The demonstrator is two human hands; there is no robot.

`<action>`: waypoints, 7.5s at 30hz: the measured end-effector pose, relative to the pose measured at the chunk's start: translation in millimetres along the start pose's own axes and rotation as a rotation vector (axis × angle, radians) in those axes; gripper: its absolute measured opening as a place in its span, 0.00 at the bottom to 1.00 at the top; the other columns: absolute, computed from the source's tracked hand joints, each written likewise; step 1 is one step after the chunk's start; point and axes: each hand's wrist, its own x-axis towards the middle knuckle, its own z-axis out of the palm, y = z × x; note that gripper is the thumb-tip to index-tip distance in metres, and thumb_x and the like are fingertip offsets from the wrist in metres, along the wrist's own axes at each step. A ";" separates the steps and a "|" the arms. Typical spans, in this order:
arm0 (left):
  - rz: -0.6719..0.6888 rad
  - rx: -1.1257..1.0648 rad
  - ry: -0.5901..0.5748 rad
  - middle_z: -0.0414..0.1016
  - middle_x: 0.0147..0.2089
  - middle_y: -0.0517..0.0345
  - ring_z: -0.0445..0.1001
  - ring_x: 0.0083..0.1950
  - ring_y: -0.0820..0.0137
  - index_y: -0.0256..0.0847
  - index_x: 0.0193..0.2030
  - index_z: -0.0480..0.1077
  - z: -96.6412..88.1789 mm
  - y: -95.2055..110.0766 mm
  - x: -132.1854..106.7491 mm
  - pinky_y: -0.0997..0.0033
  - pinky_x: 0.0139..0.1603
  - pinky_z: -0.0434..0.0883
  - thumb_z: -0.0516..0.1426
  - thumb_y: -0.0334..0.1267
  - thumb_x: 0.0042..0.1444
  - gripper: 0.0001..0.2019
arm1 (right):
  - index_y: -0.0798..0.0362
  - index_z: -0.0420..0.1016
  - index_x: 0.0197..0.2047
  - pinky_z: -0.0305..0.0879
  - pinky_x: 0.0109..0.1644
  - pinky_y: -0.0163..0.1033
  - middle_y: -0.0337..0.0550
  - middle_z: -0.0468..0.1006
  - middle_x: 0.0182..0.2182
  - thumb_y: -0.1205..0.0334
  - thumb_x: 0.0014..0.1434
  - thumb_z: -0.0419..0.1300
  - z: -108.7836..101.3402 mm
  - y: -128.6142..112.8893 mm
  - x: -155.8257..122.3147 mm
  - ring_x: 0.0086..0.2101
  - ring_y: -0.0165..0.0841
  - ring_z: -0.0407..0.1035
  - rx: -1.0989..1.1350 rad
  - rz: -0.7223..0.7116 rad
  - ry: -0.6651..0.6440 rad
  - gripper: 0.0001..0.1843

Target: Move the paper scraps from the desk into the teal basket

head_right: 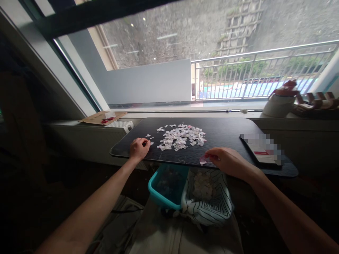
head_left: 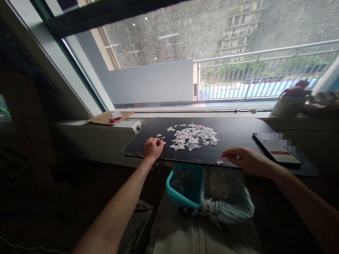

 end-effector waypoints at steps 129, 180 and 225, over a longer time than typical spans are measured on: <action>1.120 0.092 -0.663 0.77 0.39 0.60 0.72 0.41 0.67 0.48 0.41 0.76 -29.7 151.5 24.7 0.67 0.47 0.60 0.59 0.36 0.54 0.08 | 0.51 0.72 0.51 0.61 0.37 0.39 0.41 0.79 0.34 0.55 0.53 0.52 39.7 47.6 19.8 0.35 0.38 0.72 0.046 0.548 0.442 0.23; 0.956 -0.086 -0.639 0.74 0.39 0.60 0.71 0.44 0.68 0.51 0.40 0.77 -34.5 120.9 20.4 0.65 0.53 0.60 0.56 0.32 0.53 0.12 | 0.51 0.72 0.50 0.61 0.37 0.39 0.42 0.79 0.32 0.55 0.54 0.52 41.8 47.9 18.9 0.33 0.37 0.72 0.025 0.518 0.488 0.22; 0.080 -0.134 -0.517 0.71 0.36 0.59 0.70 0.37 0.69 0.43 0.38 0.69 -77.5 66.0 -91.5 0.73 0.35 0.62 0.55 0.41 0.57 0.06 | 0.52 0.76 0.39 0.65 0.33 0.35 0.42 0.76 0.32 0.56 0.54 0.57 33.7 8.4 32.0 0.28 0.30 0.70 0.335 0.056 0.505 0.12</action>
